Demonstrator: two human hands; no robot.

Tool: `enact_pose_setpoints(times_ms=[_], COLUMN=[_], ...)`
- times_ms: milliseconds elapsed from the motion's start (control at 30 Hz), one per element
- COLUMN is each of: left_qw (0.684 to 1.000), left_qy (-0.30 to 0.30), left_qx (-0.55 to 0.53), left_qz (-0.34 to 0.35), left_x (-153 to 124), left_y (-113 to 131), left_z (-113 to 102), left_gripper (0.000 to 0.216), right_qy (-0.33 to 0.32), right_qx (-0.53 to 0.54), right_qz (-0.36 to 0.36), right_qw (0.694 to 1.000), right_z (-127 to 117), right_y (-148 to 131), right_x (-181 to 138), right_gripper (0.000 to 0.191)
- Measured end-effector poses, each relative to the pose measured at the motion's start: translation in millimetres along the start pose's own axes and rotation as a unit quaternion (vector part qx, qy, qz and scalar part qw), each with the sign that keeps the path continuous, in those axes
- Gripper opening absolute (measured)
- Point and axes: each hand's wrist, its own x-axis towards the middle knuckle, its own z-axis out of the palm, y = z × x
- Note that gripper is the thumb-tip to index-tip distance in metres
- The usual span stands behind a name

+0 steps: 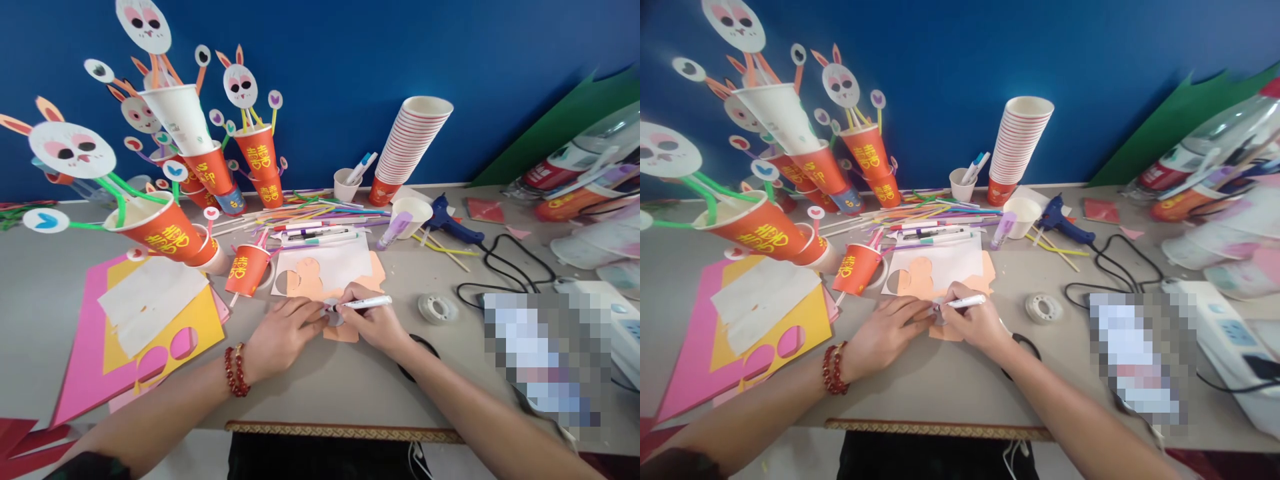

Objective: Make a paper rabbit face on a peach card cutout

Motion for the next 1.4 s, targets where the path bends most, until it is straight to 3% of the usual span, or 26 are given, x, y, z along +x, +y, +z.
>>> enact_pose_setpoints(times_ms=[1400], left_qw=[1.0], left_qy=[-0.003], left_qx=[0.007], left_qz=[-0.002], left_x=[0.7], left_y=[1.2], left_z=[-1.5], left_gripper=[0.036], right_qy=[-0.012], right_qx=[-0.029], right_qz=[0.004], right_qw=[1.0], right_z=[-1.4], right_y=[-1.8], right_x=[0.3], right_gripper=[0.012])
